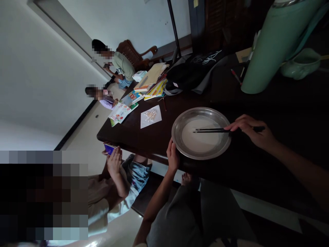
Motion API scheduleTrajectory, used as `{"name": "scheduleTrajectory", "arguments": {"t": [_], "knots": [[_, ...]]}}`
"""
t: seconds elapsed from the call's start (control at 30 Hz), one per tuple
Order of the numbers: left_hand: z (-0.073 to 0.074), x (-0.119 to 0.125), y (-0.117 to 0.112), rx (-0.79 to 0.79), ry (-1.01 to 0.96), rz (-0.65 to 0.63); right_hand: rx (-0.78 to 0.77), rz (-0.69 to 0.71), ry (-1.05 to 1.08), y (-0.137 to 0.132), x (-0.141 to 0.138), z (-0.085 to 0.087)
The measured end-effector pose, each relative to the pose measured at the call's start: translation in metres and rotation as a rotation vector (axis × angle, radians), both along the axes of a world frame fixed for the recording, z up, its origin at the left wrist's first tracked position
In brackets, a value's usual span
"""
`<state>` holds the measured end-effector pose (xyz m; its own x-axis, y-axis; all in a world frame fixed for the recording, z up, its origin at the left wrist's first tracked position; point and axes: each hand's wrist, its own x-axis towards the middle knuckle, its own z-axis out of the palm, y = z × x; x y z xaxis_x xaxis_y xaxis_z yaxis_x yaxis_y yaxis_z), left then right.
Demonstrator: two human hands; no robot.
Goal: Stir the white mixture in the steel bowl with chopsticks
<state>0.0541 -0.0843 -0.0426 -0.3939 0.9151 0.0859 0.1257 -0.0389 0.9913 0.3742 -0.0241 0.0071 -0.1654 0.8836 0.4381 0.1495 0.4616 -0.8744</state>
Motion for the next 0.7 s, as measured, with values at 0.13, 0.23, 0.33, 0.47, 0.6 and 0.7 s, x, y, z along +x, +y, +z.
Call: {"name": "scheduleTrajectory", "arguments": {"t": [0.13, 0.23, 0.33, 0.47, 0.6, 0.7], "knots": [[0.0003, -0.0001, 0.0002, 0.004, -0.025, -0.005, 0.002, -0.110, 0.142, 0.0009, 0.0060, 0.0014], [0.0012, -0.0004, -0.0001, -0.003, -0.008, -0.006, 0.008, -0.005, 0.143, 0.0000, 0.0034, 0.0003], [0.0021, -0.0006, -0.0005, -0.013, 0.010, 0.006, -0.002, 0.120, 0.017, -0.0002, -0.0013, -0.0013], [0.0033, 0.0001, -0.0004, -0.017, 0.009, 0.006, 0.031, -0.002, -0.016, 0.0016, 0.0026, 0.0002], [0.0039, 0.0005, -0.0002, -0.015, 0.002, -0.002, 0.019, -0.110, 0.163, 0.0005, 0.0071, 0.0033], [0.0028, -0.0003, -0.0001, -0.005, 0.001, -0.009, -0.024, -0.006, 0.110, -0.0014, 0.0023, 0.0027]]}}
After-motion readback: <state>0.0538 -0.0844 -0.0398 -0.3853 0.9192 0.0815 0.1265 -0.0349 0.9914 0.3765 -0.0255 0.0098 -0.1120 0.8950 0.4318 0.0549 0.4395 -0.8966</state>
